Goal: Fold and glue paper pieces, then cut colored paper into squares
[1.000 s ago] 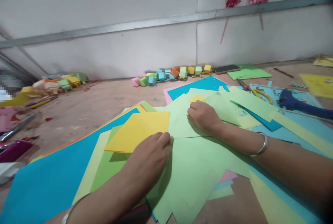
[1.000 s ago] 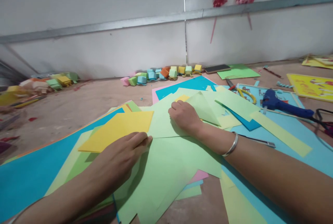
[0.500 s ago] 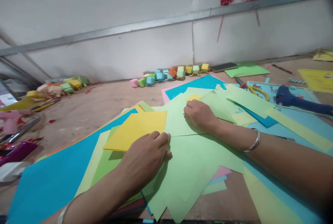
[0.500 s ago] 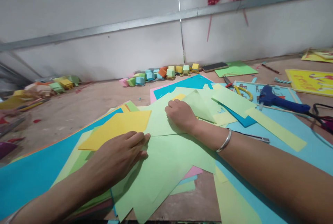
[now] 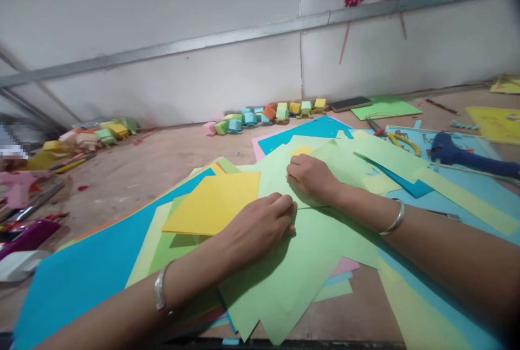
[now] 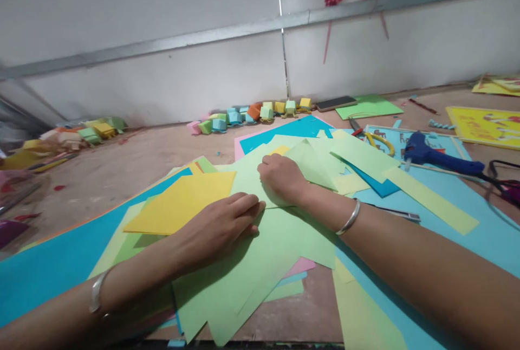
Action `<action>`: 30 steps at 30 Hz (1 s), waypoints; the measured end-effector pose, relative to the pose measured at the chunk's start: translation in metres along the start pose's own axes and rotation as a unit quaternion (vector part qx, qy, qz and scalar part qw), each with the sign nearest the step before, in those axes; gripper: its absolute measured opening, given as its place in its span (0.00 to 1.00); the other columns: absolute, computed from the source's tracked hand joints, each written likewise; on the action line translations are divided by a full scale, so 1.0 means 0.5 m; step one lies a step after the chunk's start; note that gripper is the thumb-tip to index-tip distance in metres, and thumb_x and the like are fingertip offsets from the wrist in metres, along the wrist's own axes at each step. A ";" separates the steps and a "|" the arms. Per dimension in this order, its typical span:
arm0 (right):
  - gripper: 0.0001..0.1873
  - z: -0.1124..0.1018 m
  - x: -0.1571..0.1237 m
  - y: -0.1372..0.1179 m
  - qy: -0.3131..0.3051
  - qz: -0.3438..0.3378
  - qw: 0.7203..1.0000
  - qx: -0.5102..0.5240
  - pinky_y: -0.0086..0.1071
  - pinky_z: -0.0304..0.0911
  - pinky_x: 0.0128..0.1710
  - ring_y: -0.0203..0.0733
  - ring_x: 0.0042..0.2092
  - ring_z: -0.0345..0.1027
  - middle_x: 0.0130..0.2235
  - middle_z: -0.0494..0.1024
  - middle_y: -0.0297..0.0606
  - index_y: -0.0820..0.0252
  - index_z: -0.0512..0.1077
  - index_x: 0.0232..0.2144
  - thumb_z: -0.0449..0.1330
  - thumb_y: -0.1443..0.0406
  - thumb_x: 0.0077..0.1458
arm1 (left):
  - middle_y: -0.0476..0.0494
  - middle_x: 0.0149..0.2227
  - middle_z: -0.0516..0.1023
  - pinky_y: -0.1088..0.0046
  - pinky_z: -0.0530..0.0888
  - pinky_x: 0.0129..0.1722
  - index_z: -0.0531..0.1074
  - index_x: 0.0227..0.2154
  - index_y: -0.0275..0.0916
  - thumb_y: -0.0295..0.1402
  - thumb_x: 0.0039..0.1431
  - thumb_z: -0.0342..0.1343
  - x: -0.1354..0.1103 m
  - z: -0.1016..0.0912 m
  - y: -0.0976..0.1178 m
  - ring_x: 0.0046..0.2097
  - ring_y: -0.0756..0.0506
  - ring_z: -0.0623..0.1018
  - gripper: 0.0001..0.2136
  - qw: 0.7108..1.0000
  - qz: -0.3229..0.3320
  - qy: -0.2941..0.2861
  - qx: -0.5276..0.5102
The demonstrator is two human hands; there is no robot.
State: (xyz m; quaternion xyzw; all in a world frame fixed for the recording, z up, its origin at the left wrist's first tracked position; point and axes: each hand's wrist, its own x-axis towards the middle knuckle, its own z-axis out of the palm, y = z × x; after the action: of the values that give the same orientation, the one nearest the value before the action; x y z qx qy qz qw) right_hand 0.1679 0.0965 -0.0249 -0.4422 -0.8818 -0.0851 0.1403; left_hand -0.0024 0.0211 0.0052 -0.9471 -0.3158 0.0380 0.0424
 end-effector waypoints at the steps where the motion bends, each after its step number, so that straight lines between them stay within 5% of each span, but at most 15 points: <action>1: 0.12 -0.003 0.002 0.004 -0.008 -0.001 1.000 0.006 0.34 0.43 0.28 0.41 0.34 0.59 0.32 0.74 0.42 0.64 0.74 0.29 0.53 0.69 0.61 | 0.41 0.38 0.72 0.67 0.69 0.35 0.72 0.39 0.32 0.32 0.68 0.48 0.000 0.005 -0.002 0.38 0.43 0.71 0.10 1.000 0.009 0.011 0.002; 8: 0.12 -0.019 0.007 0.034 -0.042 -0.042 0.998 0.027 0.33 0.40 0.27 0.39 0.34 0.61 0.33 0.75 0.40 0.62 0.73 0.29 0.54 0.65 0.62 | 0.44 0.35 0.70 0.66 0.66 0.32 0.70 0.42 0.33 0.36 0.71 0.42 -0.001 0.019 -0.011 0.32 0.45 0.67 0.14 0.997 0.058 0.048 0.031; 14: 0.12 -0.009 0.004 0.036 -0.036 -0.056 0.998 0.018 0.33 0.40 0.28 0.41 0.35 0.61 0.35 0.75 0.43 0.63 0.73 0.31 0.52 0.66 0.63 | 0.43 0.35 0.70 0.65 0.64 0.31 0.66 0.49 0.31 0.48 0.69 0.39 0.010 0.019 -0.017 0.33 0.43 0.67 0.23 0.995 0.083 0.018 0.046; 23: 0.11 -0.009 0.006 0.035 -0.042 -0.056 0.997 0.017 0.33 0.40 0.28 0.41 0.34 0.60 0.34 0.75 0.43 0.64 0.73 0.31 0.52 0.67 0.63 | 0.43 0.36 0.71 0.68 0.63 0.29 0.65 0.54 0.37 0.46 0.70 0.32 0.040 0.013 -0.035 0.32 0.44 0.68 0.24 0.994 0.108 -0.019 -0.028; 30: 0.10 -0.014 0.010 0.034 -0.053 -0.057 0.997 0.029 0.33 0.40 0.27 0.40 0.33 0.59 0.33 0.75 0.42 0.63 0.74 0.30 0.53 0.69 0.60 | 0.41 0.40 0.75 0.72 0.55 0.23 0.58 0.64 0.56 0.53 0.68 0.34 0.085 -0.013 -0.004 0.31 0.44 0.73 0.25 0.996 0.049 -0.067 -0.021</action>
State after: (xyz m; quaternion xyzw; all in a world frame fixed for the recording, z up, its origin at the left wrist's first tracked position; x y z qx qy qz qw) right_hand 0.1797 0.1086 -0.0164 -0.3912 -0.9137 -0.0441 0.1010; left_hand 0.0308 0.0477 0.0098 -0.9575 -0.2716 0.0972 -0.0007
